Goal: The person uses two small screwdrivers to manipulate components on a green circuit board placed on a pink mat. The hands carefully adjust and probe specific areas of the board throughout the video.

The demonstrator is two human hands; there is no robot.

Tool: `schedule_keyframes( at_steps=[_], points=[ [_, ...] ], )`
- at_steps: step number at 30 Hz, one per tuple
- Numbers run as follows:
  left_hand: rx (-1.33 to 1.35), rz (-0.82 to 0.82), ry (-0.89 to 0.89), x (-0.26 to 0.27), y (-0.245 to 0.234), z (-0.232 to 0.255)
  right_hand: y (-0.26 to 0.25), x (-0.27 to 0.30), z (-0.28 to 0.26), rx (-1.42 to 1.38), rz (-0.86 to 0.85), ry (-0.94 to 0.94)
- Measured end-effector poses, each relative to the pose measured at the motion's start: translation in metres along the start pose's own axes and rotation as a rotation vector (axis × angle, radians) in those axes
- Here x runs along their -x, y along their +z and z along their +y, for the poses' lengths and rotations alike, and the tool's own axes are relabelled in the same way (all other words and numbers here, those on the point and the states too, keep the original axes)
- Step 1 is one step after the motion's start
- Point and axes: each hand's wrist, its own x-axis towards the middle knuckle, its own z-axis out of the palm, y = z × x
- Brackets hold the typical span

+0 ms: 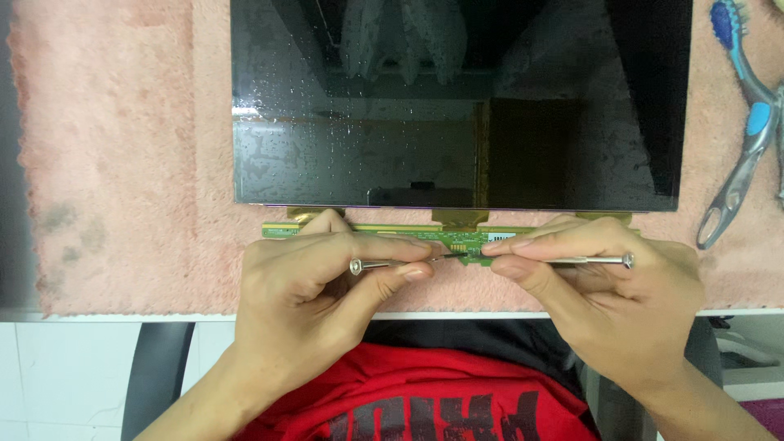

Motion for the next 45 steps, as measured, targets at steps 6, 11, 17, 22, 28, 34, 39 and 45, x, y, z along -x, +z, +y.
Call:
schedule_keyframes(
  at_steps=[6, 11, 17, 22, 28, 34, 39, 45],
  points=[
    [0.009, 0.005, -0.001, 0.000, 0.000, 0.001, 0.002, -0.004, -0.002, 0.043, -0.009, -0.068],
    [0.007, 0.006, 0.015, 0.001, 0.001, -0.002, 0.003, -0.001, 0.001, 0.068, -0.007, -0.074],
    [0.005, 0.007, 0.027, 0.001, 0.002, -0.002, 0.003, -0.001, 0.001, 0.099, -0.004, -0.115],
    [0.001, 0.025, 0.024, 0.001, 0.004, -0.001, 0.002, -0.004, -0.001, 0.105, -0.018, -0.128],
    [-0.007, 0.027, 0.014, 0.000, 0.002, 0.002, 0.002, -0.005, -0.003, 0.030, -0.027, -0.116],
    [0.027, 0.013, -0.017, 0.000, 0.000, 0.006, -0.009, 0.000, 0.001, -0.228, 0.071, 0.070],
    [0.041, 0.066, -0.015, 0.003, 0.008, 0.007, -0.016, 0.000, 0.010, -0.026, 0.131, 0.102],
    [0.024, 0.076, -0.044, -0.002, 0.020, 0.011, -0.019, -0.010, 0.002, -0.071, 0.054, -0.003]
  ],
)
